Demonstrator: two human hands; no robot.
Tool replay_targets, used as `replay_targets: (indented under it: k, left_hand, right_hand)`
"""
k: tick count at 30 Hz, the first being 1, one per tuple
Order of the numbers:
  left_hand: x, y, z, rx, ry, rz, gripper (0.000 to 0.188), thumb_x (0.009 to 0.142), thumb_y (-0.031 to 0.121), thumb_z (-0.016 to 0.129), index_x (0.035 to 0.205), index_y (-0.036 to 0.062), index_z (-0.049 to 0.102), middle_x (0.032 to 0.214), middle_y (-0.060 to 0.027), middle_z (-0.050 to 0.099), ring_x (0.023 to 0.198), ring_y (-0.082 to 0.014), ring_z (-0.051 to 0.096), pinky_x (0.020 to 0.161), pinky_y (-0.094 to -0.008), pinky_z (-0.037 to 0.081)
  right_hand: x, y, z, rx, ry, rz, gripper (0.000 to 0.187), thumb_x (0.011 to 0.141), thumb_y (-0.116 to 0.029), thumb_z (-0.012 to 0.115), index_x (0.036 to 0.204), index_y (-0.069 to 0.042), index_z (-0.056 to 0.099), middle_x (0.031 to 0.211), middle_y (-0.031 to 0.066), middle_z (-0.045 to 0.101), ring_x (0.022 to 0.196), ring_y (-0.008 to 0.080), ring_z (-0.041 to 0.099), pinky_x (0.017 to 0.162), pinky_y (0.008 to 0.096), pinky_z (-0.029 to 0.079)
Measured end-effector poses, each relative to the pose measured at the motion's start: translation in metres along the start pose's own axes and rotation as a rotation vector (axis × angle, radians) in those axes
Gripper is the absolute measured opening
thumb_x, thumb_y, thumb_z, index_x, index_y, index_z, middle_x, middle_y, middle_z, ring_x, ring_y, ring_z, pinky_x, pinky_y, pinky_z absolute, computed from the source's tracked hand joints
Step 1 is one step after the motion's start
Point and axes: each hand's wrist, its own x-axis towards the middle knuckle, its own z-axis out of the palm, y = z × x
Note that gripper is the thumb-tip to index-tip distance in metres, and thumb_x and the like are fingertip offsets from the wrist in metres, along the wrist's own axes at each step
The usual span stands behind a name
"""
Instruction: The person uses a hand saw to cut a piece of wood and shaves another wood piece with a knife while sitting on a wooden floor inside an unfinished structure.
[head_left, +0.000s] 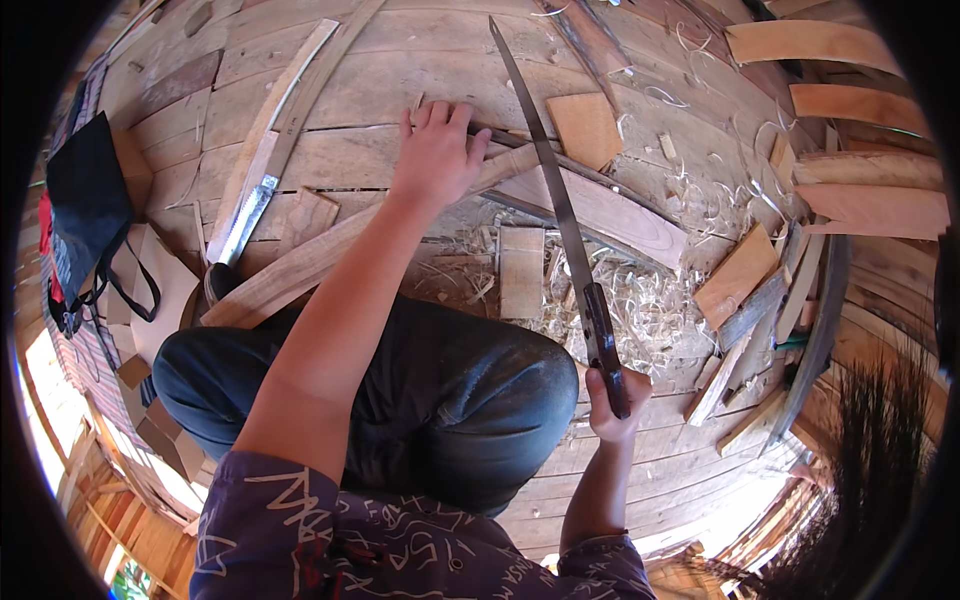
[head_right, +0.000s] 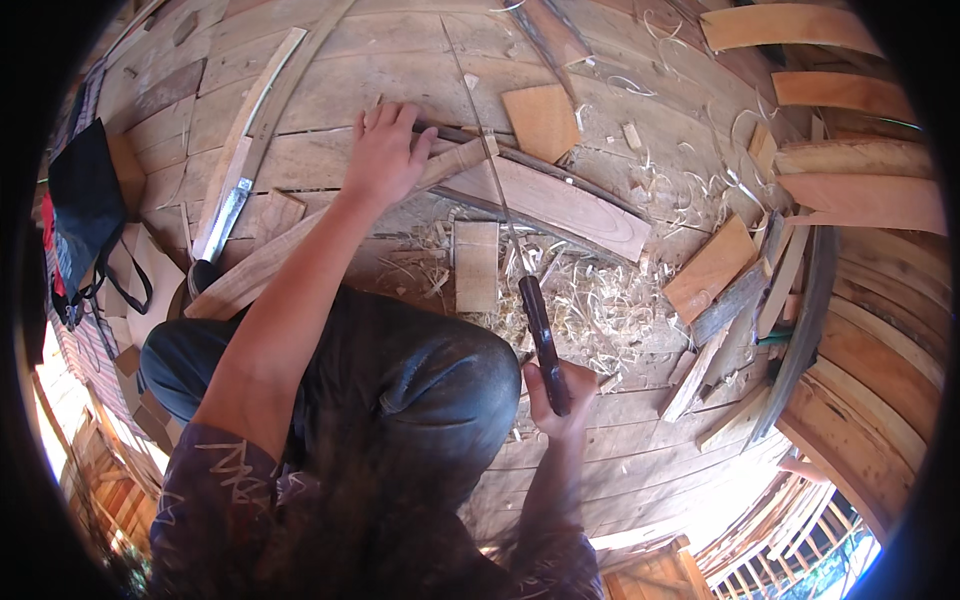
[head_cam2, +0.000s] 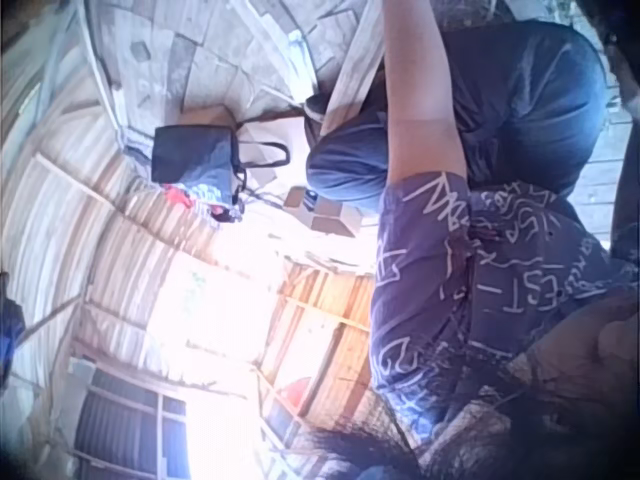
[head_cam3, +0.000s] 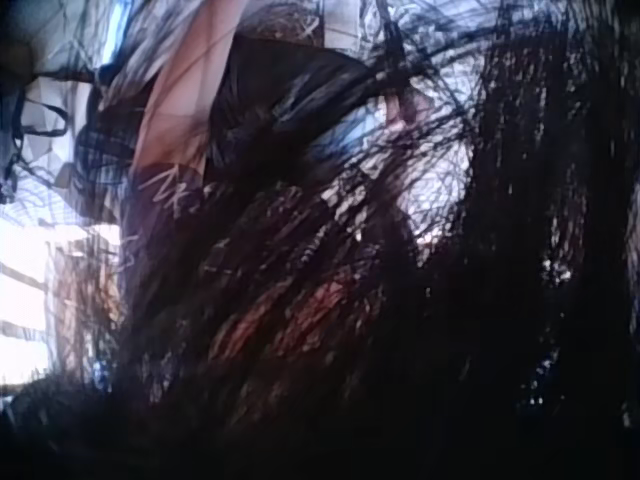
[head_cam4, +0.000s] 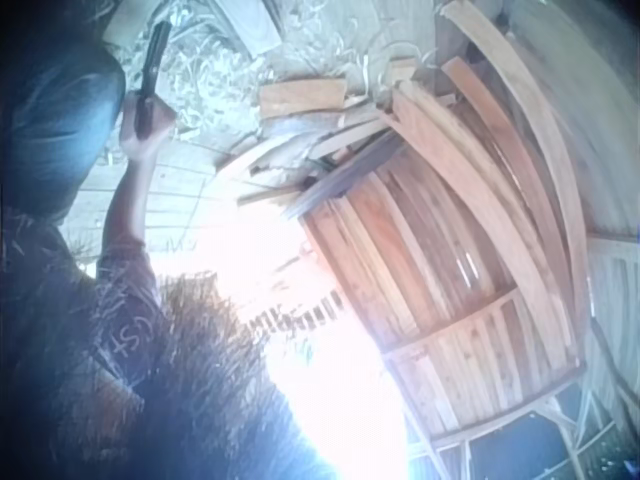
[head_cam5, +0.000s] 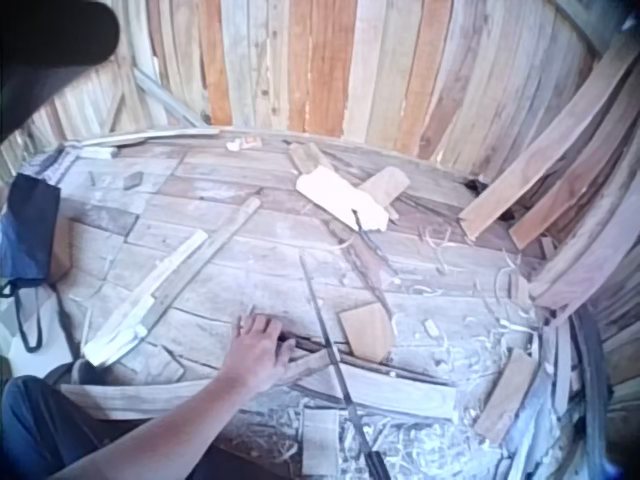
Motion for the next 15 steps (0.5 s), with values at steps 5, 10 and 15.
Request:
replay_targets:
  k: [5,10,15]
  left_hand:
    - [0.001,-0.001,0.001,-0.014,-0.025,-0.018,0.032,0.092,0.031,0.055,0.114,0.0079,0.054,0.115,-0.0139,0.056,0.116,-0.0337,0.05,0.107,-0.0559,0.027]
    - [0.002,0.001,0.0,-0.019,-0.013,-0.039,0.03,0.092,0.031,0.055,0.113,0.0088,0.055,0.115,-0.0128,0.056,0.116,-0.0332,0.05,0.108,-0.0564,0.027]
    - [0.001,0.002,0.001,0.016,-0.022,-0.011,0.03,0.093,0.032,0.054,0.112,0.0087,0.054,0.114,-0.013,0.056,0.117,-0.0332,0.05,0.108,-0.0565,0.027]
  right_hand:
    - [0.0,0.003,-0.001,0.023,-0.016,0.055,0.032,0.083,-0.009,0.068,0.057,-0.001,0.052,0.047,0.0032,0.044,0.041,0.0102,0.037,0.041,0.03,0.026]
    - [-0.022,0.007,-0.004,0.012,-0.032,0.021,0.031,0.081,-0.006,0.069,0.058,-0.003,0.049,0.047,0.0036,0.044,0.039,0.0131,0.039,0.041,0.0309,0.028]
    - [-0.027,0.002,-0.005,-0.017,-0.029,0.013,0.034,0.08,-0.005,0.069,0.056,-0.004,0.045,0.046,0.0045,0.041,0.039,0.0124,0.036,0.04,0.0307,0.027]
